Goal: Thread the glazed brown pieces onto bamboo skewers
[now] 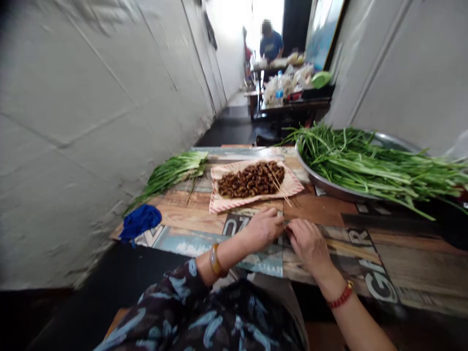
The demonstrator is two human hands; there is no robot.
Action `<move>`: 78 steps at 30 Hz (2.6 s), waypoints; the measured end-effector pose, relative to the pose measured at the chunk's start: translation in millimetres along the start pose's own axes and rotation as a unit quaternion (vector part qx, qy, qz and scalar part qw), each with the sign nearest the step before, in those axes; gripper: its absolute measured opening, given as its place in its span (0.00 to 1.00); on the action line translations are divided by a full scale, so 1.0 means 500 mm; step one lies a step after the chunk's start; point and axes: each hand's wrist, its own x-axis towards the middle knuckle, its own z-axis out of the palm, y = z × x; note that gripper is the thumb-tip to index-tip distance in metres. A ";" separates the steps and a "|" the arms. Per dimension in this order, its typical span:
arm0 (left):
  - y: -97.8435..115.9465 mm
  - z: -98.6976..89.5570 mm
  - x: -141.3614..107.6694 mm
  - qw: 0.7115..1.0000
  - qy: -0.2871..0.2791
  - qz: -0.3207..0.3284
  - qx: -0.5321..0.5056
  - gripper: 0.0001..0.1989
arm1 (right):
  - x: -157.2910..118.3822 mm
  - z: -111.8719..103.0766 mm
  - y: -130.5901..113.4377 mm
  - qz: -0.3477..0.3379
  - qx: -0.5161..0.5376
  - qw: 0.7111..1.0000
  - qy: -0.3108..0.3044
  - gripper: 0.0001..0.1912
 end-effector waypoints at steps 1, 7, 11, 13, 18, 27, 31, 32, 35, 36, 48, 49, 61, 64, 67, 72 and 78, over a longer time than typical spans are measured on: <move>-0.001 0.000 -0.002 1.000 0.000 0.004 0.010 0.10 | 0.000 0.005 0.000 -0.006 0.005 1.000 0.013 0.07; -0.029 -0.005 -0.026 0.999 0.003 0.005 0.043 0.07 | 0.009 0.024 -0.005 -0.018 0.010 0.997 0.070 0.08; -0.071 -0.035 -0.084 0.997 0.012 -0.070 0.027 0.07 | 0.013 0.009 -0.004 0.005 -0.009 0.999 0.050 0.10; -0.099 -0.058 -0.126 0.990 0.036 -0.133 0.019 0.07 | 0.010 0.001 0.007 0.011 -0.015 0.999 0.042 0.10; -0.167 -0.115 -0.241 0.966 0.129 -0.225 -0.020 0.12 | -0.006 -0.014 0.041 0.007 -0.003 1.000 0.024 0.09; -0.180 -0.134 -0.304 0.949 0.172 -0.262 -0.030 0.14 | 0.071 -0.095 -0.033 0.018 -0.019 0.986 0.163 0.09; -0.149 -0.136 -0.271 0.965 0.145 -0.207 -0.065 0.13 | 0.161 -0.086 -0.132 -0.076 0.008 0.993 0.091 0.13; -0.146 -0.136 -0.268 0.966 0.147 -0.198 -0.072 0.12 | 0.179 -0.073 -0.154 -0.094 0.014 0.994 0.058 0.14; -0.150 -0.133 -0.278 0.960 0.158 -0.204 -0.105 0.12 | 0.211 -0.025 -0.200 -0.128 0.036 0.991 -0.023 0.14; -0.156 -0.131 -0.286 0.957 0.161 -0.209 -0.122 0.11 | 0.217 -0.012 -0.207 -0.132 0.050 0.989 -0.037 0.15; -0.287 -0.055 -0.221 0.909 0.197 -0.295 -0.218 0.09 | 0.280 0.037 -0.149 0.282 0.567 0.766 -0.115 0.23; -0.297 -0.050 -0.207 0.919 0.179 -0.292 -0.196 0.09 | 0.282 0.044 -0.151 0.301 0.598 0.735 -0.110 0.24; -0.330 -0.039 -0.218 0.931 -0.007 -0.364 0.032 0.09 | 0.278 0.081 -0.153 0.322 0.605 0.726 -0.066 0.22; -0.329 -0.036 -0.223 0.932 -0.038 -0.360 0.023 0.09 | 0.278 0.087 -0.150 0.327 0.595 0.731 -0.068 0.22; -0.329 -0.031 -0.219 0.936 -0.054 -0.348 0.016 0.08 | 0.276 0.089 -0.146 0.334 0.588 0.734 -0.067 0.21; -0.319 -0.017 -0.212 0.939 -0.047 -0.342 0.003 0.10 | 0.269 0.086 -0.141 0.333 0.582 0.739 -0.067 0.21; -0.318 0.002 -0.211 0.932 0.034 -0.355 -0.070 0.06 | 0.265 0.077 -0.142 0.340 0.577 0.739 -0.063 0.20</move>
